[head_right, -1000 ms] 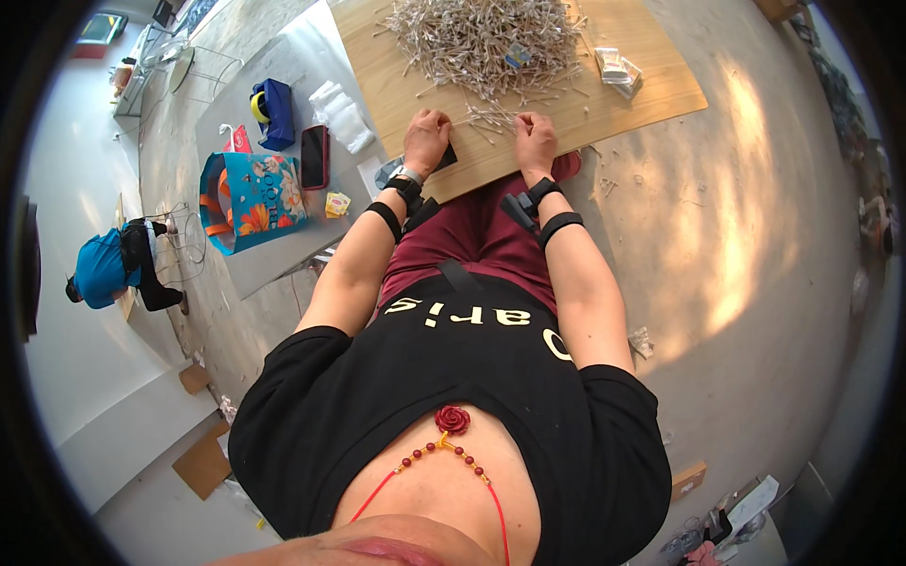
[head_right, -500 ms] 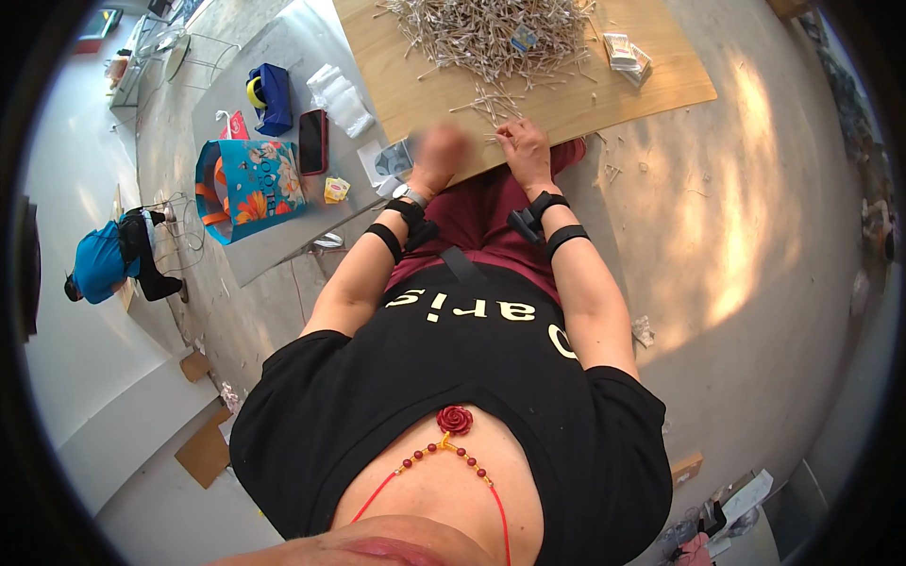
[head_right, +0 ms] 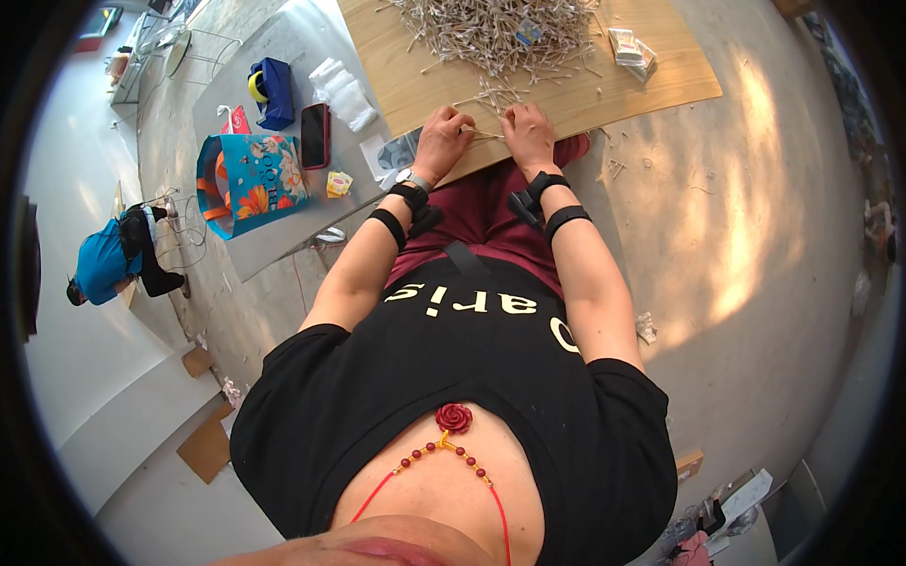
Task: The person handles a small packet and several small white objects, placing one into a clear plastic bag and securing it by hand on a table.
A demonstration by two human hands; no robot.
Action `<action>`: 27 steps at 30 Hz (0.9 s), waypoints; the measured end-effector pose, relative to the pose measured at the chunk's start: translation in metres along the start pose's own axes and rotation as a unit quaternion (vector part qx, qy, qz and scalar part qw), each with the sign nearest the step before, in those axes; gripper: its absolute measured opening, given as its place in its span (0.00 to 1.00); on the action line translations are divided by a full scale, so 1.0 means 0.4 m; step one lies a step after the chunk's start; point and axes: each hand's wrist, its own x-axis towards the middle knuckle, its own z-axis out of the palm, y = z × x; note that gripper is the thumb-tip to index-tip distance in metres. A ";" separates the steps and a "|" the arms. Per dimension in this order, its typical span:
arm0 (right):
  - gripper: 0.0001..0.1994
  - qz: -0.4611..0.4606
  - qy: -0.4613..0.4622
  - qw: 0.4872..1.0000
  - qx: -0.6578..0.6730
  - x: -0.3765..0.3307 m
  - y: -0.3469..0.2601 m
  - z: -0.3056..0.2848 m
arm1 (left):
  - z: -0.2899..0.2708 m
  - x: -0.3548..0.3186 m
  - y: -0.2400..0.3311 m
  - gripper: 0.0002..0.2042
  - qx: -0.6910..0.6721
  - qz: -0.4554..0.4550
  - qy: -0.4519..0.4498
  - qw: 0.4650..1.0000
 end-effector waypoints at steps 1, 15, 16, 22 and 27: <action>0.06 -0.004 0.004 1.000 -0.011 0.003 0.002 0.001 | 0.003 0.004 -0.004 0.06 0.002 -0.001 -0.007 1.000; 0.05 0.002 0.015 0.999 -0.051 0.033 0.047 -0.021 | -0.023 0.011 -0.042 0.05 0.022 -0.038 -0.071 0.996; 0.05 0.001 0.017 0.999 -0.050 0.033 0.049 -0.021 | -0.025 0.009 -0.041 0.05 0.019 -0.037 -0.067 0.997; 0.05 -0.013 0.021 0.998 -0.057 0.032 0.061 -0.019 | -0.041 0.010 -0.029 0.06 0.007 -0.014 -0.104 0.994; 0.05 -0.008 0.026 0.998 -0.064 0.031 0.048 -0.020 | 0.011 0.084 -0.012 0.07 0.018 0.005 -0.009 1.000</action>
